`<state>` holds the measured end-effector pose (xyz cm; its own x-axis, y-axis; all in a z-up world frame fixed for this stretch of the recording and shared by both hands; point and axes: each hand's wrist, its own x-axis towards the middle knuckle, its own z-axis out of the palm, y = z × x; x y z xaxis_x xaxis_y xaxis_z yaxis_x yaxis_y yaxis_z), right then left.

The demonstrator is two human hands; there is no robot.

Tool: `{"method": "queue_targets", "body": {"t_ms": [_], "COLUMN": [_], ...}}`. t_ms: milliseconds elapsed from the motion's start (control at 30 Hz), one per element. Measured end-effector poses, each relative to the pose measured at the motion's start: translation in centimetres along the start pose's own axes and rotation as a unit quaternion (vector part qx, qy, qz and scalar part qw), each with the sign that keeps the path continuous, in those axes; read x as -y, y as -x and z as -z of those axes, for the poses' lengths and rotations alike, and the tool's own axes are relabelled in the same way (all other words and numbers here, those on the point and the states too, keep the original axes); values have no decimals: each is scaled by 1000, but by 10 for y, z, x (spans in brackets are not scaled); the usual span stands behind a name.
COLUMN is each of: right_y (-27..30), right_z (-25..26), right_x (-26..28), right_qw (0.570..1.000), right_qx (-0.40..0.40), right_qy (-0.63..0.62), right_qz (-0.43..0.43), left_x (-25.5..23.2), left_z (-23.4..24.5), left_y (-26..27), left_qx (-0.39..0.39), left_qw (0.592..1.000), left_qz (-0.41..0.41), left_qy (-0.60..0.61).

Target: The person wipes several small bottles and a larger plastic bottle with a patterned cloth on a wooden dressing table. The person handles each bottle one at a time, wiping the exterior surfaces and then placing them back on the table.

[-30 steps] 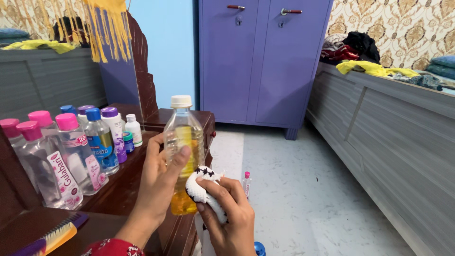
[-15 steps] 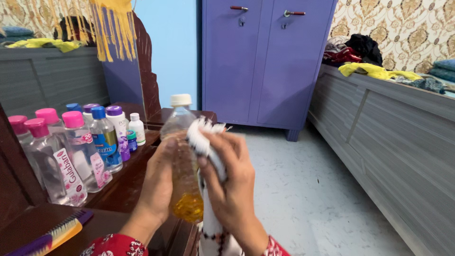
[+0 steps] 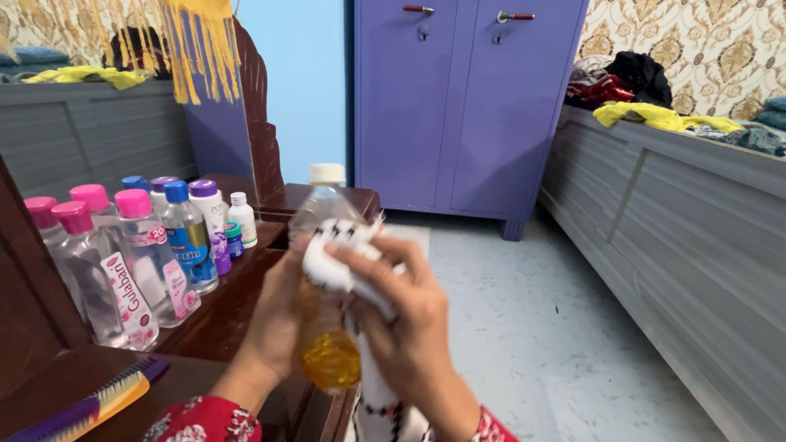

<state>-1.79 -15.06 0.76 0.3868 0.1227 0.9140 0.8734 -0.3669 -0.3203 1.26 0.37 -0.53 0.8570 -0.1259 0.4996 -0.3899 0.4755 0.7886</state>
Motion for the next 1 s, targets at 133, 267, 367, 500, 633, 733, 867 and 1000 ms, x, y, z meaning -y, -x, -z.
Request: {"method": "queue_targets", "body": {"t_ms": [133,267,367,500,633,733,867,1000], "right_y": [-21,-15,9,45,63,65,44,19], "right_z": [14,7,-4,-12,-15,-14,-4,4], "right_x": [-4,0,6,0,-15,-20,-20,-8], "right_qw": [997,999,999,999,997,994,997,996], "right_qx": [-77,-54,-11,44,73,79,24,-78], "right_qy": [5,-1,-23,-22,-36,-64,4,11], "right_qz": [28,5,-30,-11,13,-47,-69,-32], "left_x": [4,4,0,-2,2,3,3,0], "left_z": [-4,-1,8,28,42,40,21,4], "left_y": [1,0,0,-7,-16,-16,-4,2], "left_qx": [5,-16,-21,-75,-62,-31,9,52], "left_qw": [998,998,1000,995,994,995,999,997], "left_qz": [19,9,-7,-44,-84,-76,-20,-23], "left_qy": [-54,-57,-8,38,-18,-49,-41,-61]}}
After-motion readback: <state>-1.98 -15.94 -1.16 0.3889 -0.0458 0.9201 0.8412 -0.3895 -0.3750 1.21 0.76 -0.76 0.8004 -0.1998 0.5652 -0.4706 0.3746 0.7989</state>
